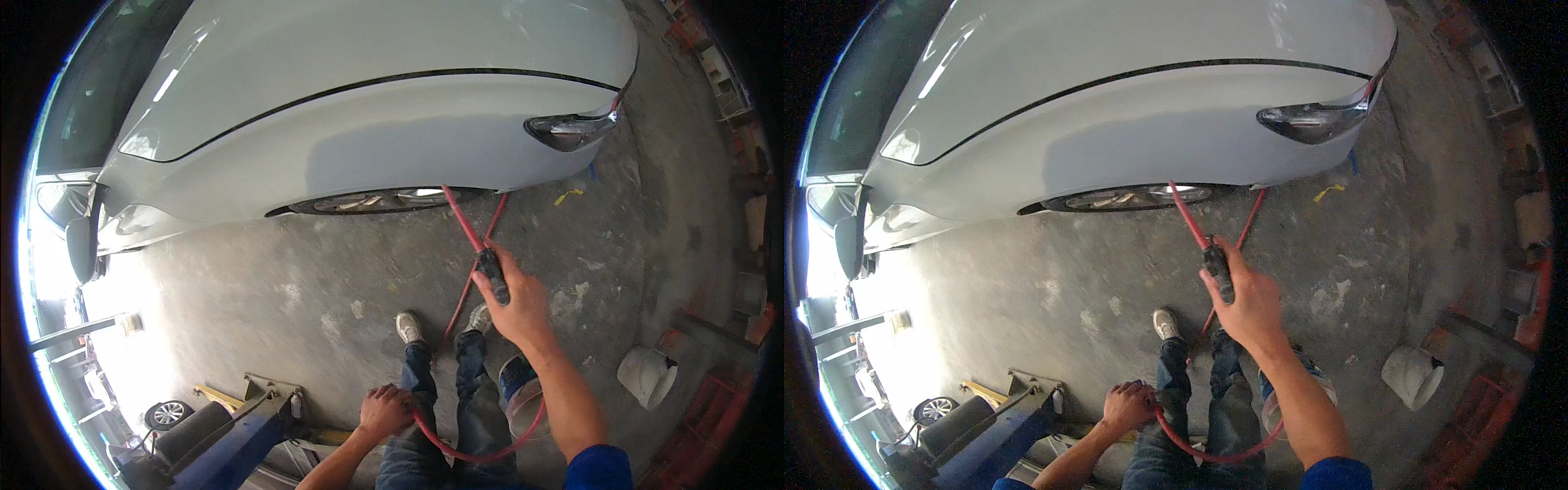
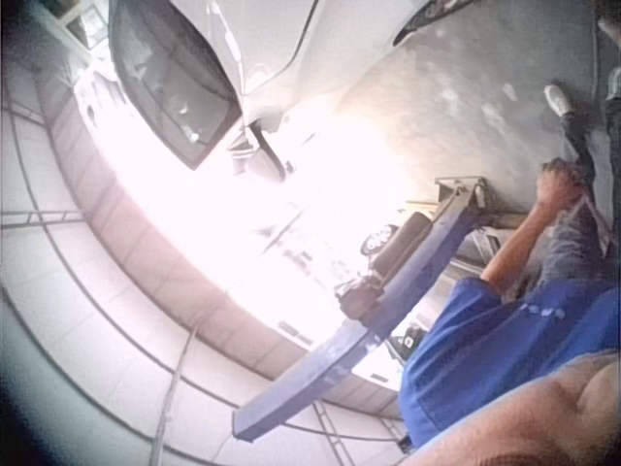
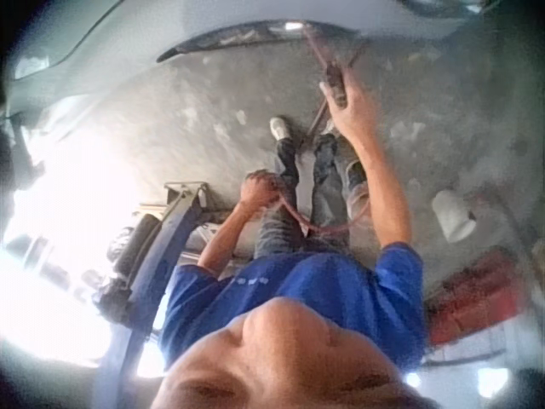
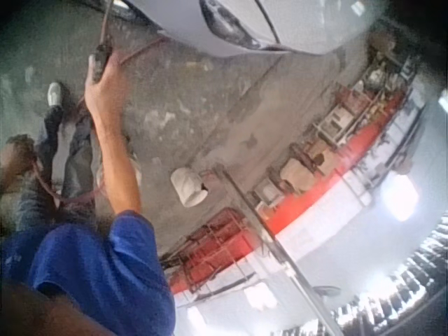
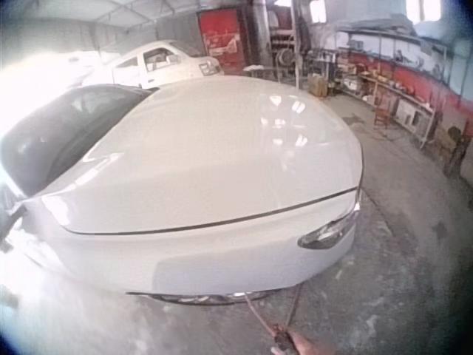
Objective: The person wipes the front bumper and hood of a white sedan with a cloth, then rinses the cloth in a bucket. They use an air hose to blow air along the front bumper, wheel arch, and wheel, then wipe the headlight area with the cloth.
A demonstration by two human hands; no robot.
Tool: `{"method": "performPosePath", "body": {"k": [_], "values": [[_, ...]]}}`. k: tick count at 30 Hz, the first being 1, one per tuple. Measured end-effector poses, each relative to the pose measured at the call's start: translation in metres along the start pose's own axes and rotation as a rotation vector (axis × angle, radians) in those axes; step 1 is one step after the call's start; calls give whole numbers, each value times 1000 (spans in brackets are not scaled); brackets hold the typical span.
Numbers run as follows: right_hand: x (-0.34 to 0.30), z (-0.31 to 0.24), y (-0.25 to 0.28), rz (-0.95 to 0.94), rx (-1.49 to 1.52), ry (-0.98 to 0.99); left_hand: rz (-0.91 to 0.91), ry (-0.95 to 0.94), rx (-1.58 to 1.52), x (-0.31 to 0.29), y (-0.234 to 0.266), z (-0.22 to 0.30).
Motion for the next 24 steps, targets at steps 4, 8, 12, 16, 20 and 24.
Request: {"method": "performPosePath", "body": {"k": [4, 8, 12, 16, 20, 24], "values": [[-2, -21, -23, -63, -1, 73, -49, 109, 9, -23, -11, -23], [-4, -21, -37, 43, 49, 291, -89, 245, -3, -56, -30, -54], [7, -11, -51, -39, 125, 67, -113, 327, 4, -84, -43, -79], [8, -51, -91, -270, 64, 17, -121, 355, -66, -99, -55, -85], [12, -82, -123, -275, 19, 94, -103, 371, -117, -94, -57, -78], [16, -88, -127, -309, 69, 105, -49, 429, -137, -92, -57, -73]]}}
Point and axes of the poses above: each hand's wrist, its own x-axis towards the middle knuckle, its own y-axis out of the back of the hand, z = x × y, the point moved 7 cm from there along x, towards the middle knuckle, and after that the axes turned 2 degrees about z, right-handed, at the moved point
